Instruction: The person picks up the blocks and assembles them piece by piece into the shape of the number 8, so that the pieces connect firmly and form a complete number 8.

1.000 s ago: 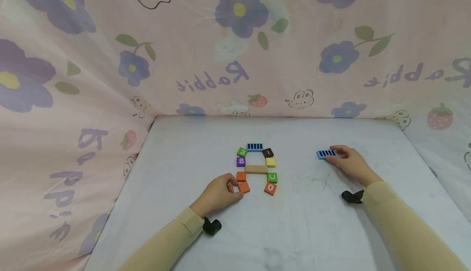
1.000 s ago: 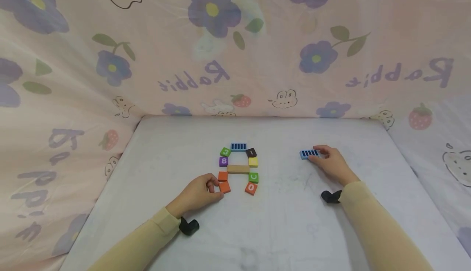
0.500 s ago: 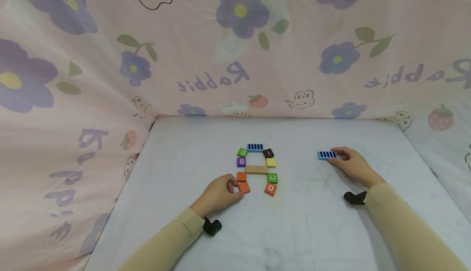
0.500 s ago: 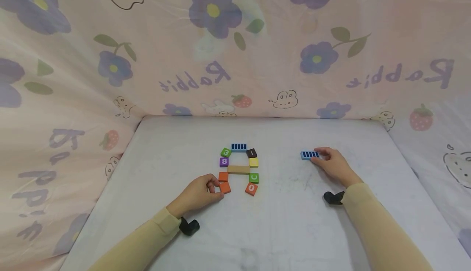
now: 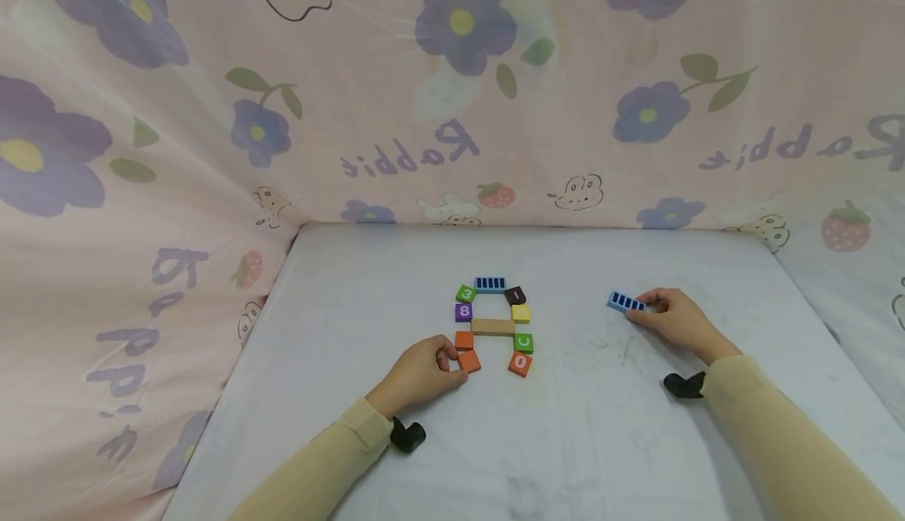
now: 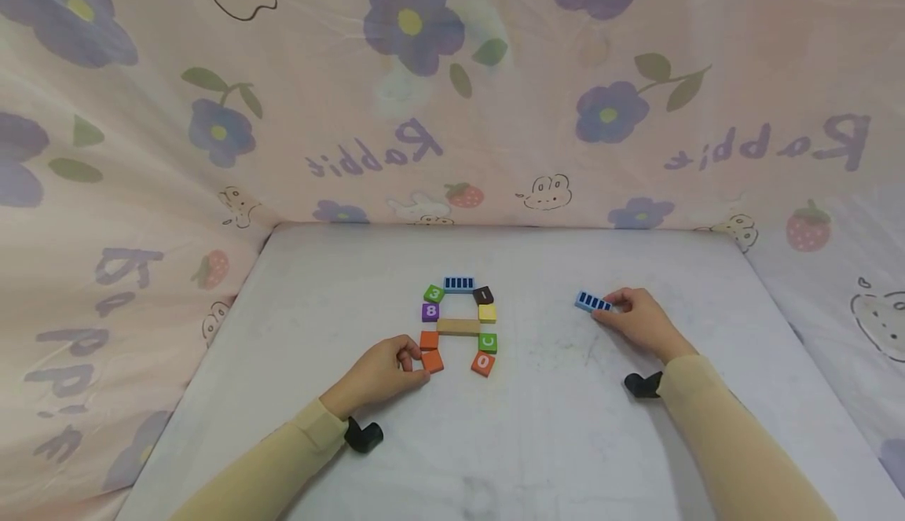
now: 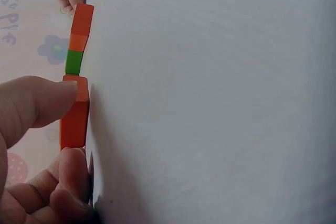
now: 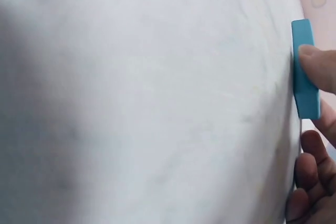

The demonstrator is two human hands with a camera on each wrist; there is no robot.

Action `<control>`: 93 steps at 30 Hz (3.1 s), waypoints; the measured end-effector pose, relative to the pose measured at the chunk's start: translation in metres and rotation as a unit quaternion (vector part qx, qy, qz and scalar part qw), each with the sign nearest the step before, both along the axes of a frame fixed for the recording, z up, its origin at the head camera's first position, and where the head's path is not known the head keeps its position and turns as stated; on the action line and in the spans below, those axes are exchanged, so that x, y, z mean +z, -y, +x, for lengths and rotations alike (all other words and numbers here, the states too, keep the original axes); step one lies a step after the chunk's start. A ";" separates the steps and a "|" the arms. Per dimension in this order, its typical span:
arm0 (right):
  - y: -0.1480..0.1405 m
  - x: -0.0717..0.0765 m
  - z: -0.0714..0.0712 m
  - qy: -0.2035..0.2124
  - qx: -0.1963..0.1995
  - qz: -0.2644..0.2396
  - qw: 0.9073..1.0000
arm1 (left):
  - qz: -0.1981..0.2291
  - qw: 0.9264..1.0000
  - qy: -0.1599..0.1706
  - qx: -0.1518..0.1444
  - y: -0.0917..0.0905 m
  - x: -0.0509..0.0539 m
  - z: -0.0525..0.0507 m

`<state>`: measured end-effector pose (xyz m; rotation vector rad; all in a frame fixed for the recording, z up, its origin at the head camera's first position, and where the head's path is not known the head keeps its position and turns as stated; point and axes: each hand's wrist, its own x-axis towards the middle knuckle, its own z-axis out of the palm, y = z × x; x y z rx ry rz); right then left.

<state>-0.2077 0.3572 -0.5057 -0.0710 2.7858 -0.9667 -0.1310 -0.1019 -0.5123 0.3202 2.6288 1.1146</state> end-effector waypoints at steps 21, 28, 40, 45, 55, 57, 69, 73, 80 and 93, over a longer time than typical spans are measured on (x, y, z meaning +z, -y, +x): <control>0.041 0.009 0.008 -0.037 0.021 -0.012 0.999 | 0.007 1.000 0.008 -0.002 0.000 0.001 0.001; 0.089 0.008 0.020 -0.059 0.063 -0.044 0.995 | 0.006 1.000 0.012 -0.001 0.000 0.001 0.001; 0.166 0.013 0.058 -0.066 0.176 -0.099 0.977 | -0.005 1.000 0.016 -0.003 -0.001 0.002 0.001; 0.182 0.004 0.064 -0.086 0.212 -0.087 0.970 | -0.011 1.000 0.017 -0.002 -0.001 0.003 0.000; 0.197 0.002 0.071 -0.136 0.248 -0.047 0.958 | -0.005 1.000 0.007 -0.002 -0.001 0.004 0.001; 0.199 0.002 0.071 -0.138 0.247 -0.044 0.958 | -0.004 1.000 0.007 -0.004 0.000 0.003 0.000; 0.205 -0.002 0.070 -0.139 0.260 -0.015 0.955 | -0.001 1.000 0.005 -0.003 0.003 0.004 -0.001; 0.207 -0.003 0.069 -0.149 0.266 -0.005 0.952 | 0.000 1.000 0.005 -0.002 0.003 0.003 -0.002; 0.210 -0.002 0.068 -0.146 0.267 -0.012 0.953 | -0.002 1.000 0.004 -0.003 0.004 0.001 -0.003; 0.211 -0.002 0.068 -0.129 0.252 -0.009 0.959 | 0.001 1.000 0.004 -0.004 0.004 0.002 -0.003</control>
